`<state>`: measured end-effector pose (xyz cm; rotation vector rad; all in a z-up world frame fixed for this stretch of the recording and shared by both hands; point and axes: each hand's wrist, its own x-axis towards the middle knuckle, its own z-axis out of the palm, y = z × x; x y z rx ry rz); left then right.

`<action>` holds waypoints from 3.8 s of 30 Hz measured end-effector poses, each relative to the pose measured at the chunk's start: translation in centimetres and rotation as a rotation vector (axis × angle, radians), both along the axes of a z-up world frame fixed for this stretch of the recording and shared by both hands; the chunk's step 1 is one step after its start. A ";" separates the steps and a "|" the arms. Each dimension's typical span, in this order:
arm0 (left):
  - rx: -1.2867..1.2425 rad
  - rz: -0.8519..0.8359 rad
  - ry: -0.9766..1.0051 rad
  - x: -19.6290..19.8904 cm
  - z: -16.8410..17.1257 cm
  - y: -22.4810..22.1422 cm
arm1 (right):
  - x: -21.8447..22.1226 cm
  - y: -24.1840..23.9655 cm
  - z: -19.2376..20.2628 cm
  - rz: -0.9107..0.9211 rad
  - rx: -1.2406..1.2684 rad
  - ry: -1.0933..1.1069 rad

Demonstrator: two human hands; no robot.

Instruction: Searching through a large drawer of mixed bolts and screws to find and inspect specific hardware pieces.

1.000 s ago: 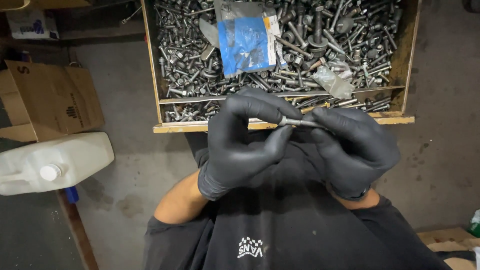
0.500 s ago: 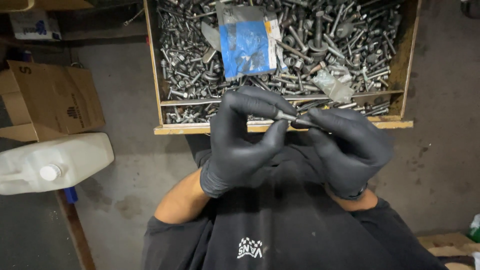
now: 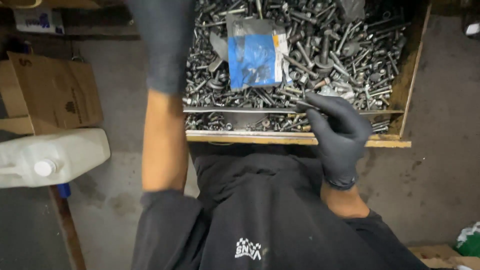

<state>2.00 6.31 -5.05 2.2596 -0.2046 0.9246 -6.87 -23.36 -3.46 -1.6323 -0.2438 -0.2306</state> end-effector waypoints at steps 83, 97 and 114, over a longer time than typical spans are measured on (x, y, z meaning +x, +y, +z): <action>0.392 -0.425 0.089 -12.6 7.1 -7.6 | -5.3 -1.0 -3.1 0.166 -0.058 0.013; 0.219 -0.430 0.097 -12.2 6.3 -8.8 | -4.5 -0.7 -2.0 0.206 0.196 0.012; 0.154 -0.421 -0.006 -11.9 4.9 -9.1 | -4.7 -1.3 -2.8 0.192 0.173 0.089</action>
